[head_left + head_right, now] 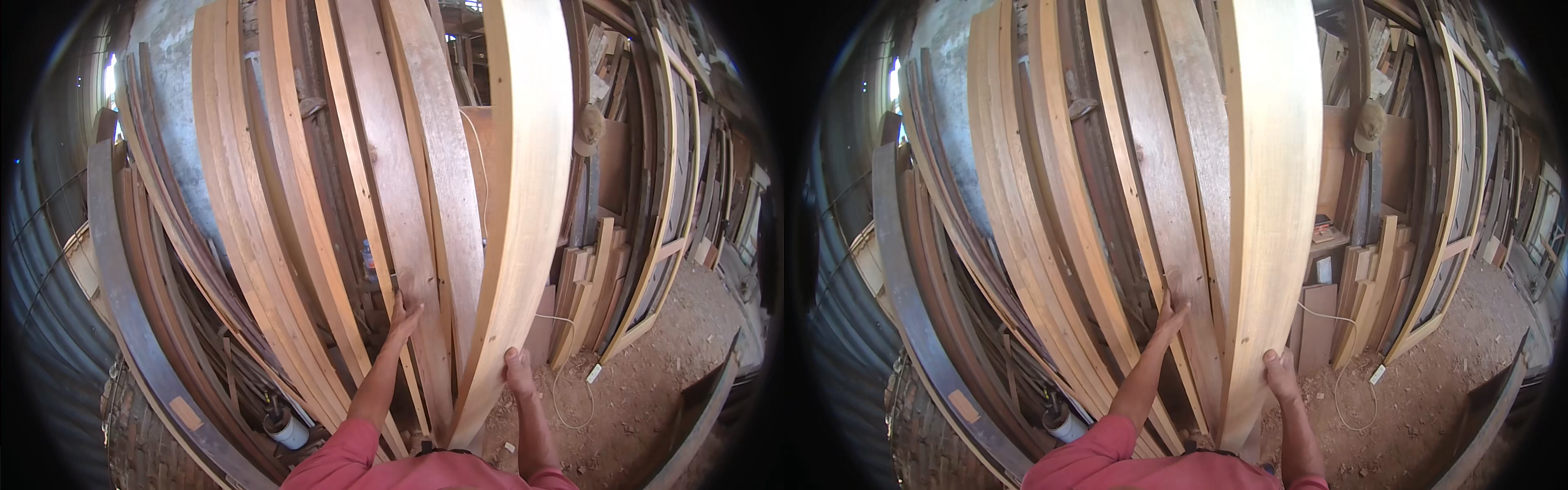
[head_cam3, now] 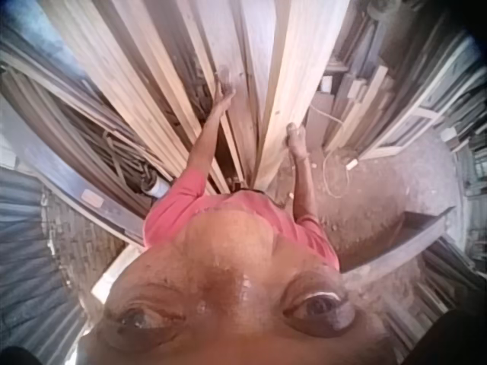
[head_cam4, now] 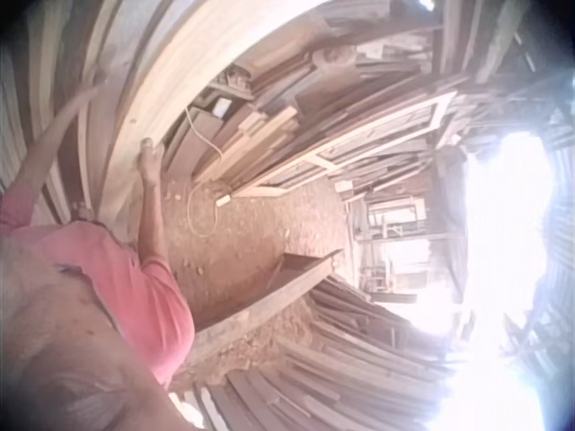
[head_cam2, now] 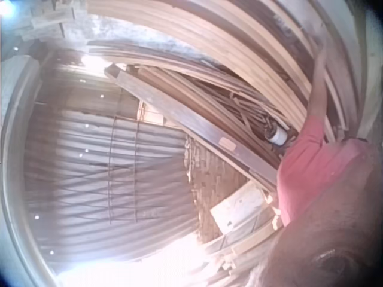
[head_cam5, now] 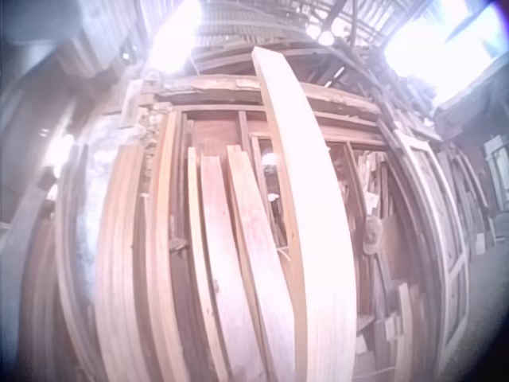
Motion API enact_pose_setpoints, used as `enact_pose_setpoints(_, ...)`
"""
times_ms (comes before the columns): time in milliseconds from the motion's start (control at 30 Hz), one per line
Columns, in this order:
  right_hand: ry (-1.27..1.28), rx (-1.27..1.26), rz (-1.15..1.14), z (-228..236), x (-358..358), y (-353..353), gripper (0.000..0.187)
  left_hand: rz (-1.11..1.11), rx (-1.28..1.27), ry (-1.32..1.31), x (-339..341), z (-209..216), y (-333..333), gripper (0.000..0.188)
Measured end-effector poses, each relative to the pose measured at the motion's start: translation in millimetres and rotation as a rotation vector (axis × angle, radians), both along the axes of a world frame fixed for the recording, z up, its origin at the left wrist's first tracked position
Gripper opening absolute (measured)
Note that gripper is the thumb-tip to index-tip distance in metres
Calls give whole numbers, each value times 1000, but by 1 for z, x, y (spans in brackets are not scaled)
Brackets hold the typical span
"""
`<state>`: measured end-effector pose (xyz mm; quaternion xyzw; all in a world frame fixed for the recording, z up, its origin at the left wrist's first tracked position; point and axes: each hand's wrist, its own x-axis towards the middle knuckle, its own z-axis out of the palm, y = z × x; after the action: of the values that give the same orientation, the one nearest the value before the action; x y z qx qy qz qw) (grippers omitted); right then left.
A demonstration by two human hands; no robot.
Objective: The person sorts through wooden planks in a storage area by lifting, moving, and repositioning them individually by hand.
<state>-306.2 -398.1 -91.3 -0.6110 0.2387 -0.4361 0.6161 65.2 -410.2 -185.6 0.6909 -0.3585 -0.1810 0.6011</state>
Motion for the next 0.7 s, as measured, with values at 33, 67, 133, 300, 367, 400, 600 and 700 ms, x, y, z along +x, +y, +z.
enact_pose_setpoints(33, -28, -4, 42, 8, 9, 4, 79, -5, -13, 13, 9, -13, 3, 89)
enact_pose_setpoints(67, -22, -22, 18, 5, 12, 4, 74, -72, 20, 81, 2, -17, 3, 87)
enact_pose_setpoints(133, -12, -45, -28, -8, 14, 0, 66, -206, 103, 213, -12, -22, 13, 82)
enact_pose_setpoints(300, 28, -26, 182, -14, 45, 4, 85, -247, -71, 380, -12, -83, 55, 61)
enact_pose_setpoints(367, 41, -73, 165, -7, 58, 7, 80, -264, -10, 458, -33, -104, 68, 50)
enact_pose_setpoints(400, 46, -94, 154, -7, 62, 8, 78, -232, 42, 494, -51, -110, 76, 43)
enact_pose_setpoints(600, 152, -88, 140, -35, 114, -15, 60, -415, 451, 756, -116, -178, 147, 31)
enact_pose_setpoints(700, 128, -184, 168, -40, 167, -24, 59, -464, 483, 695, -87, -250, 204, 33)
